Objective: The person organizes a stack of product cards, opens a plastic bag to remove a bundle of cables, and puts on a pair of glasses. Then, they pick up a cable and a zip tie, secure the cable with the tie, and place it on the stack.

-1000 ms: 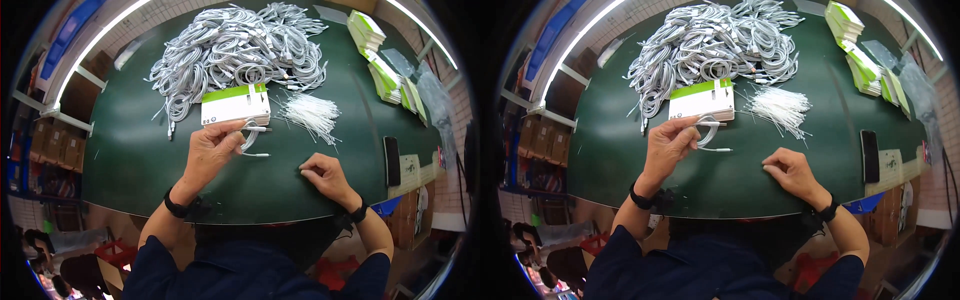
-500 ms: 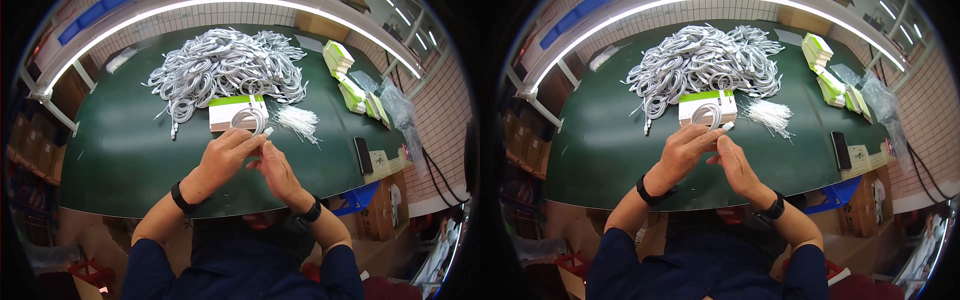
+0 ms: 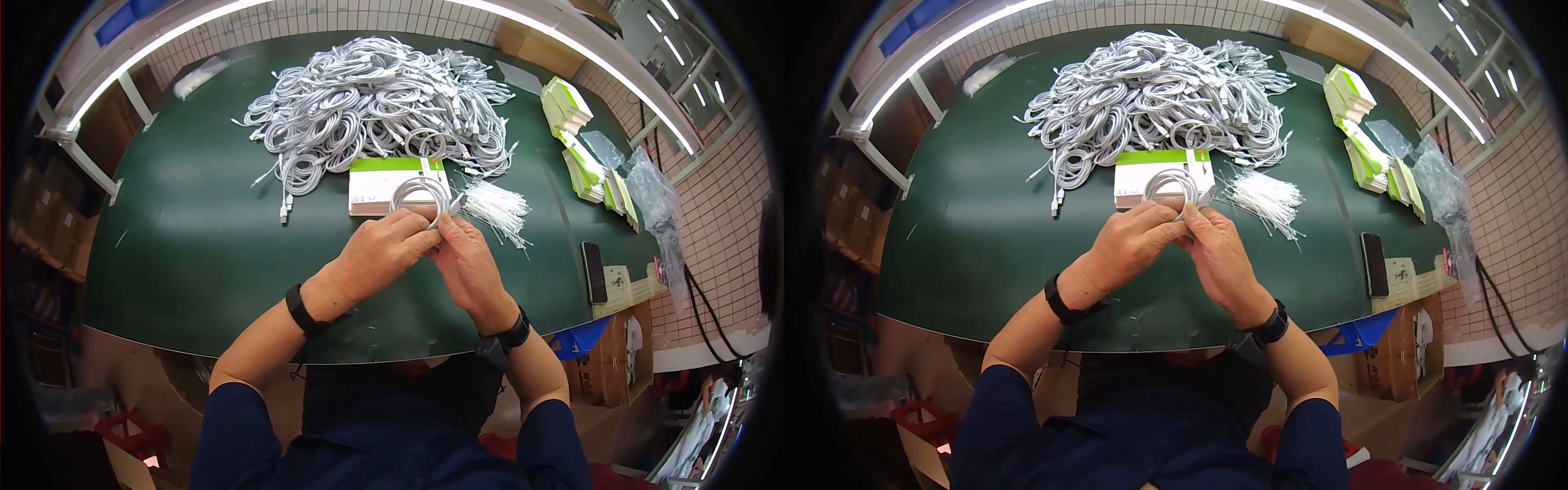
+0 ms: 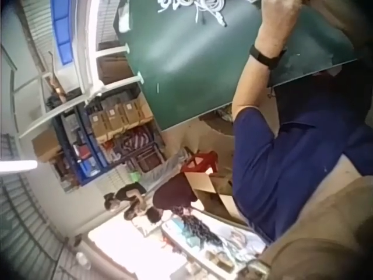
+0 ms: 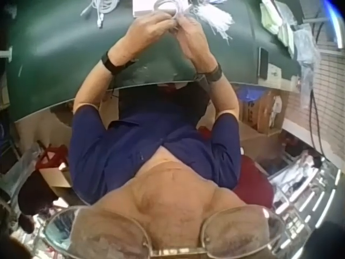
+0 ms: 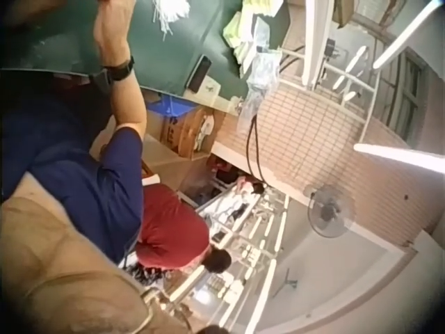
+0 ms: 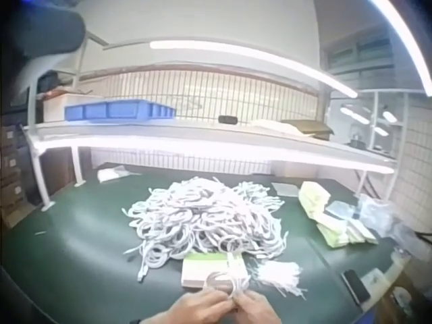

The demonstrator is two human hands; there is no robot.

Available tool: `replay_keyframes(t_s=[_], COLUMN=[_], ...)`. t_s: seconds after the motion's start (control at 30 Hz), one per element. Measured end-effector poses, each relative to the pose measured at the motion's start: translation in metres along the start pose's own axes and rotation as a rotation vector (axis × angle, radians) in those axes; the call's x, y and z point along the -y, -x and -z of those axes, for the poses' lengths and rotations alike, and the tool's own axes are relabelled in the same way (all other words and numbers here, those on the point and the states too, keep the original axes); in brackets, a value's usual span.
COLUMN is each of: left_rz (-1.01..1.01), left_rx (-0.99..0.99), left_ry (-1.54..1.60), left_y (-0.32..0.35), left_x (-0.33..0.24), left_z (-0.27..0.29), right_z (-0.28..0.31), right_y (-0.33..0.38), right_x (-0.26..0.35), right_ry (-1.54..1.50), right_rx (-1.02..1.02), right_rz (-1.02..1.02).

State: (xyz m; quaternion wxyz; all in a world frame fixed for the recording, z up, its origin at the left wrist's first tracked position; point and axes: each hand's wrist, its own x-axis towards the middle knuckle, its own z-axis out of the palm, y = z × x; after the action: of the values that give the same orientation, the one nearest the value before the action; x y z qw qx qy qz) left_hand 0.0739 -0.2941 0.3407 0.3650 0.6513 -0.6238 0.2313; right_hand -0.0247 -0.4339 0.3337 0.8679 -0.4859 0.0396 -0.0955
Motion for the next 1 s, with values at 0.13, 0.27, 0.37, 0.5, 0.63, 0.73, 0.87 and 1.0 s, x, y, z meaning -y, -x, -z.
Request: replay_keyframes(t_s=[0.13,0.27,0.37,0.5,0.63,0.73,0.87,1.0], left_rz=[0.017,0.049,0.089,0.068,0.012,0.547,1.052,1.045], left_rx=[0.033,0.107,0.147,0.059,-0.138,0.024,-0.153,-0.273], left_ry=[-0.01,-0.06,-0.081,-0.079,-0.004,0.335,1.021,1.422], left_y=[-0.001,0.003,0.003,-0.001,0.002,0.003,0.002,-0.01], left_x=[0.006,0.008,0.011,0.016,0.012,0.007,0.029,0.029], left_z=[-0.003,-0.002,0.0,0.003,0.002,0.01,-0.002,-0.007], right_z=[-0.01,-0.002,-0.003,0.005,0.013,0.019,0.018,0.013], right_y=[-0.012,-0.027,-0.035,-0.044,-0.055,-0.059,-0.056,-0.056], right_x=[0.003,0.0,0.007,0.022,0.026,0.021,0.016,0.006], right_ry=[0.055,0.258,0.484,0.438,0.191,0.086,0.042,0.062], right_rx=[-0.061,-0.079,-0.063,0.001,-0.066,-0.095,-0.035,-0.013], right_rz=[0.027,0.102,0.228,0.172,0.145,0.173,0.18,0.138])
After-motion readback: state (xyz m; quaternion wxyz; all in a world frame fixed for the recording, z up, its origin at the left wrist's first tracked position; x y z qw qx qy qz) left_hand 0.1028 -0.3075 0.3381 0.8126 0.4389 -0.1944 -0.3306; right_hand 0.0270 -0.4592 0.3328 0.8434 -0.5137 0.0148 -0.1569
